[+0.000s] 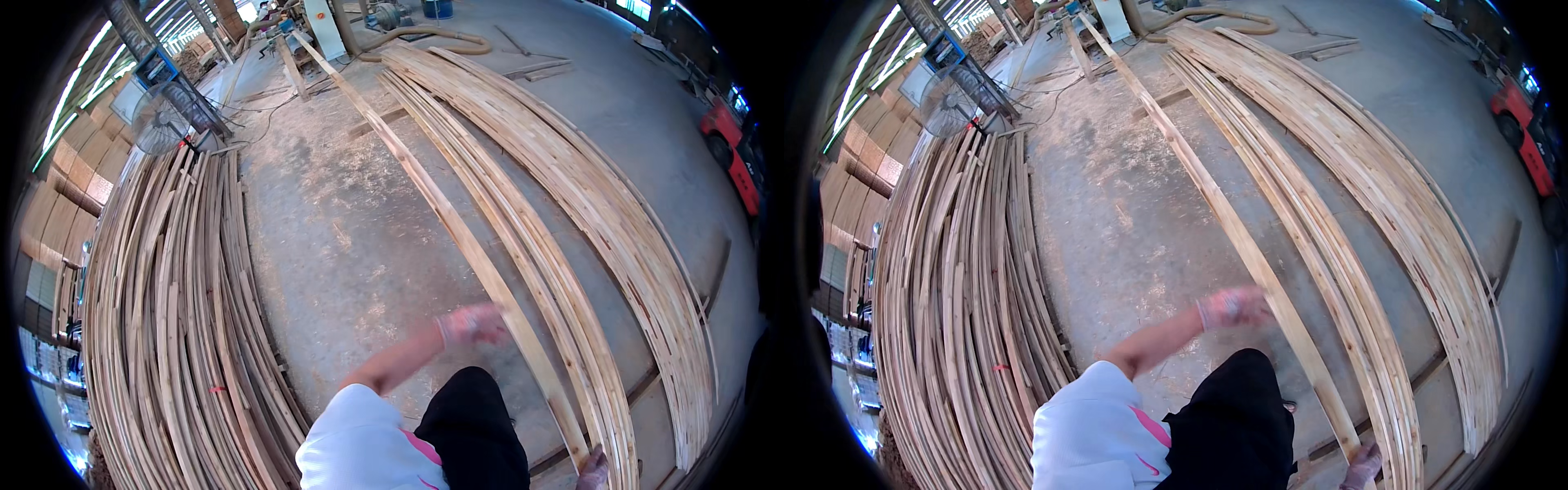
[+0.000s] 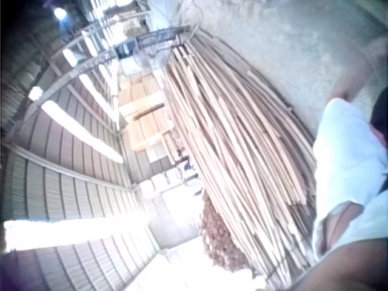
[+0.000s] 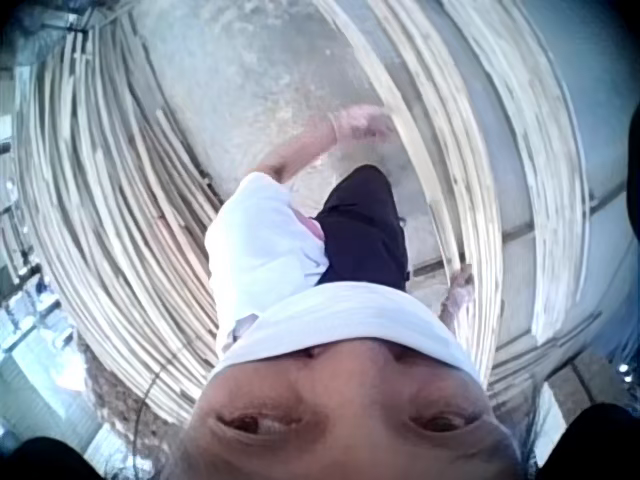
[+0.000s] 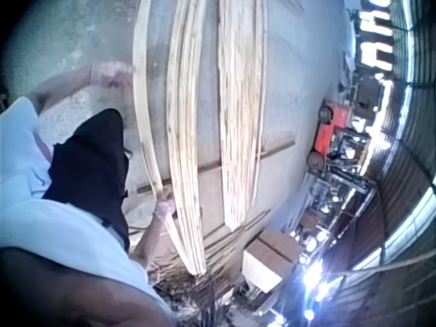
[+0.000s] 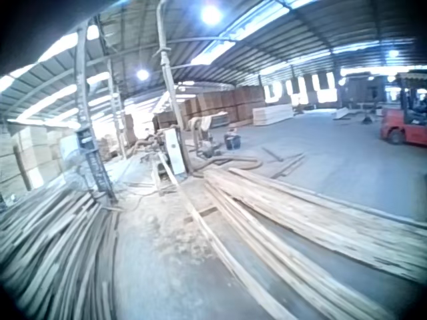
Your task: The person picks up long wood planks from a stack on the floor and places them onto a wooden sawhorse rack one by one.
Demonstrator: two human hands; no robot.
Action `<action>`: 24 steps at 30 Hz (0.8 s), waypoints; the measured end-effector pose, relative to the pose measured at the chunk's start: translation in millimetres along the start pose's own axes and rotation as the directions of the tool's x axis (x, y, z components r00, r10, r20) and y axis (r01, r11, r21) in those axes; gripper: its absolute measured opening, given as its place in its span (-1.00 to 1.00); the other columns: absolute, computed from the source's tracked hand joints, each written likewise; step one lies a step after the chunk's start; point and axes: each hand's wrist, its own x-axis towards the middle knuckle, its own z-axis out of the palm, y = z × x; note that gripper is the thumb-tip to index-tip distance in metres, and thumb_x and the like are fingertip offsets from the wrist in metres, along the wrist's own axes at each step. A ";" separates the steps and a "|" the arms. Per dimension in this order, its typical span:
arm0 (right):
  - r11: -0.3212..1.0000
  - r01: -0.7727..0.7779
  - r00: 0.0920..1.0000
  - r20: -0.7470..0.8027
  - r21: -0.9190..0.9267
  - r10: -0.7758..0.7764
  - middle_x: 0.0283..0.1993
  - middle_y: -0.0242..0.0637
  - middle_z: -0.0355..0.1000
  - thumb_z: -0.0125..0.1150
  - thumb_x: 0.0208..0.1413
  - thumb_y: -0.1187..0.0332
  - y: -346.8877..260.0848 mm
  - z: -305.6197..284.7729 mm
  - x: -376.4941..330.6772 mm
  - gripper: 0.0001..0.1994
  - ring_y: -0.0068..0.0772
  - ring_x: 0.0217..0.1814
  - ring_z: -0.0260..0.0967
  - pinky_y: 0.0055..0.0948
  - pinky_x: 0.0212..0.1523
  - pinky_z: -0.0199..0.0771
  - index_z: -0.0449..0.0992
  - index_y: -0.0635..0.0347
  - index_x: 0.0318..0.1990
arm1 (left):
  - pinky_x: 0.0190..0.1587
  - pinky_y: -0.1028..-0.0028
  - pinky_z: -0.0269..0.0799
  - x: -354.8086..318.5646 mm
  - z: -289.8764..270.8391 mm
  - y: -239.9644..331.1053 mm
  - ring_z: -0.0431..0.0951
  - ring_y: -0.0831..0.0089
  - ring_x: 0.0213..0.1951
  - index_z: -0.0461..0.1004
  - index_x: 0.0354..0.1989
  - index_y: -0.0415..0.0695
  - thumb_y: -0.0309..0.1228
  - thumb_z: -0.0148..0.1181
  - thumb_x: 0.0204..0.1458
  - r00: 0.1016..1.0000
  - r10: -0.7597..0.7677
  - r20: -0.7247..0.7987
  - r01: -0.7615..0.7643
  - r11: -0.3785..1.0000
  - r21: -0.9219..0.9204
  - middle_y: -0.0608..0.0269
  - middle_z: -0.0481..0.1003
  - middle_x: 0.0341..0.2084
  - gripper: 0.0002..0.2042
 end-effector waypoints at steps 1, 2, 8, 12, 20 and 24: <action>1.000 -0.004 1.000 0.014 -0.009 0.004 -0.75 -0.43 0.19 0.03 0.10 -0.03 -0.1 11.0 3.4 -0.55 -0.60 -0.69 0.11 -0.50 -0.68 0.07 0.33 0.11 -0.66 | -0.22 0.47 0.42 18.2 1.3 -41.5 0.48 0.26 -0.10 0.34 -0.01 -0.09 -0.22 0.13 0.03 0.997 0.003 0.080 0.000 1.000 -0.030 0.14 0.42 -0.06 -0.62; 0.988 0.124 0.992 -0.011 -0.088 -0.126 -0.78 -0.50 0.09 0.03 0.12 0.01 -11.1 21.5 4.2 -0.54 -0.65 -0.71 0.02 -0.50 -0.70 -0.02 0.24 0.11 -0.69 | -0.24 0.47 0.41 34.8 1.7 -80.8 0.48 0.29 -0.11 0.36 -0.05 -0.09 -0.22 0.12 0.04 0.988 0.010 0.154 0.000 0.998 -0.065 0.16 0.45 -0.12 -0.66; 0.888 0.092 0.937 0.264 0.450 -0.230 -0.36 -0.14 0.44 0.16 0.00 0.17 -125.4 99.6 -14.4 -0.72 -0.29 -0.36 0.38 -0.34 -0.23 0.35 0.49 0.17 -0.22 | -0.21 0.28 0.40 60.3 39.9 -181.8 0.49 0.31 -0.22 0.38 -0.21 -0.07 -0.34 0.13 0.00 0.844 -0.266 0.466 0.336 0.939 -0.073 0.27 0.45 -0.34 -0.80; 0.609 0.777 0.627 0.289 -0.159 -0.724 -0.28 -0.15 0.43 0.19 -0.07 0.22 -155.6 72.2 -23.4 -0.64 -0.08 -0.30 0.34 -0.23 -0.18 0.33 0.45 0.15 -0.09 | -0.30 0.34 0.43 65.4 5.7 -157.1 0.51 0.37 -0.32 0.41 -0.23 -0.03 -0.28 0.13 0.02 0.973 -0.215 0.086 0.219 0.975 -0.029 0.29 0.47 -0.40 -0.81; 0.672 0.488 0.872 0.275 -0.558 -0.405 -0.28 -0.15 0.47 0.34 -0.33 0.06 27.4 3.7 -25.1 -0.40 -0.08 -0.27 0.40 -0.18 -0.14 0.33 0.43 0.17 -0.07 | -0.29 0.42 0.52 24.2 -76.3 -14.1 0.57 0.32 -0.39 0.38 -0.07 -0.13 -0.16 0.10 0.05 0.957 0.077 -0.278 -0.044 0.991 0.125 0.13 0.52 -0.28 -0.64; 0.819 0.330 0.851 0.523 -0.468 -0.044 -0.23 -0.08 0.46 0.35 -0.33 -0.01 -96.7 20.0 -47.4 -0.35 -0.06 -0.13 0.41 -0.16 -0.08 0.36 0.42 0.19 -0.05 | -0.22 0.39 0.52 3.1 -85.8 34.0 0.57 0.29 -0.33 0.33 -0.04 -0.17 -0.17 0.03 0.09 0.906 0.273 -0.323 -0.311 0.948 -0.072 0.08 0.50 -0.20 -0.63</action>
